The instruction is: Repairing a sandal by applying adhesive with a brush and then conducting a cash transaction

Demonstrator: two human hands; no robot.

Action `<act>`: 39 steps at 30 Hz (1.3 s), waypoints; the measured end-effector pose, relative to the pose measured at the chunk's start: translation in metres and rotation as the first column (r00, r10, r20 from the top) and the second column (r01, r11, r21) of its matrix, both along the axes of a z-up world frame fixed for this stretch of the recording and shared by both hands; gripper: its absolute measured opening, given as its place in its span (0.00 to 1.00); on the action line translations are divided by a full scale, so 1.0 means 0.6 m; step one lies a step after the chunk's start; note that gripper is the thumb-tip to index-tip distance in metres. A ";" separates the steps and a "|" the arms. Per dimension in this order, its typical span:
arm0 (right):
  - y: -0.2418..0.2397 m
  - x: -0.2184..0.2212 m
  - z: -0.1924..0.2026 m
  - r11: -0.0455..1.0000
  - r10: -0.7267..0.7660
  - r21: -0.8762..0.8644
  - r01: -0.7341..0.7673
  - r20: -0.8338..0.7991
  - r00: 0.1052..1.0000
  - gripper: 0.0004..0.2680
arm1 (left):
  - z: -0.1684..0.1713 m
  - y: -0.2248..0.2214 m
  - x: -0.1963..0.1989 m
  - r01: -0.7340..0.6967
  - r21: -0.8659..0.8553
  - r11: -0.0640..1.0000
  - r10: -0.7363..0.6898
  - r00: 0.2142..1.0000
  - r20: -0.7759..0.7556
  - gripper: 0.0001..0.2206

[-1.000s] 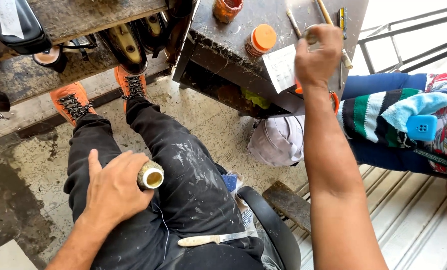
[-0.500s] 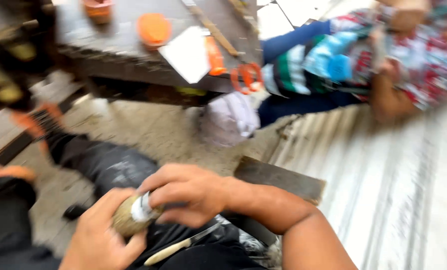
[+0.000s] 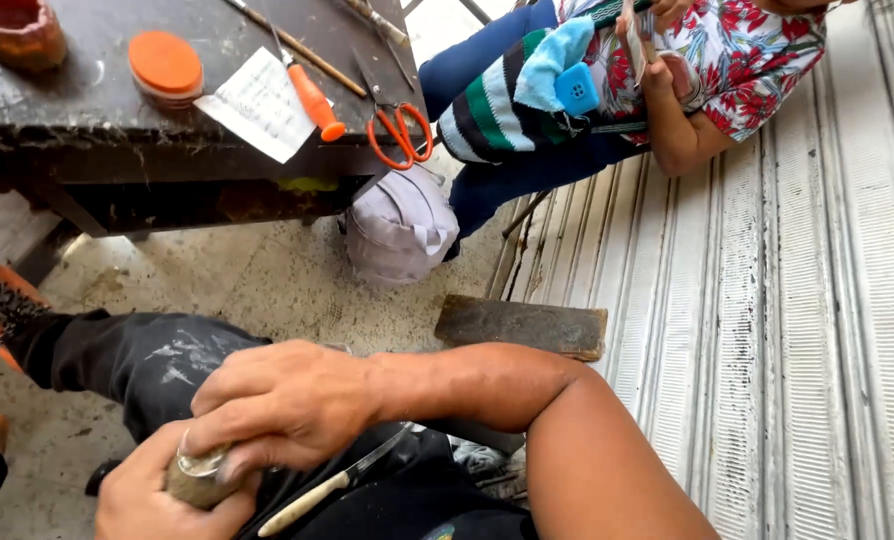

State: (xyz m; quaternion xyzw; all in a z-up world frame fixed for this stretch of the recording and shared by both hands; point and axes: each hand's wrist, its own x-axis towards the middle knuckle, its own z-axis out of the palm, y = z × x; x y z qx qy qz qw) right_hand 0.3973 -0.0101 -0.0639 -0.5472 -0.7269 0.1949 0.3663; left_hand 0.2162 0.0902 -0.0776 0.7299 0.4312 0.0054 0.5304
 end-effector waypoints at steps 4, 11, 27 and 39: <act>-0.010 0.009 0.030 0.997 0.054 0.055 -0.051 -0.052 0.997 0.15 | -0.040 0.024 -0.053 -0.016 -0.155 0.988 0.047 0.979 0.200 0.24; -0.018 -0.041 0.005 0.987 -0.051 0.146 0.061 -0.073 0.996 0.13 | -0.016 0.044 -0.051 -0.023 -0.259 0.966 0.028 0.999 0.016 0.21; 0.052 -0.075 -0.023 0.992 -0.026 0.123 0.007 0.159 0.987 0.16 | 0.022 0.072 -0.068 0.030 0.033 0.999 -0.020 0.963 -0.270 0.20; 0.115 -0.013 -0.037 0.965 0.001 0.254 -0.056 0.214 0.977 0.17 | -0.021 0.087 -0.041 -0.081 -0.092 0.992 0.102 0.962 0.252 0.23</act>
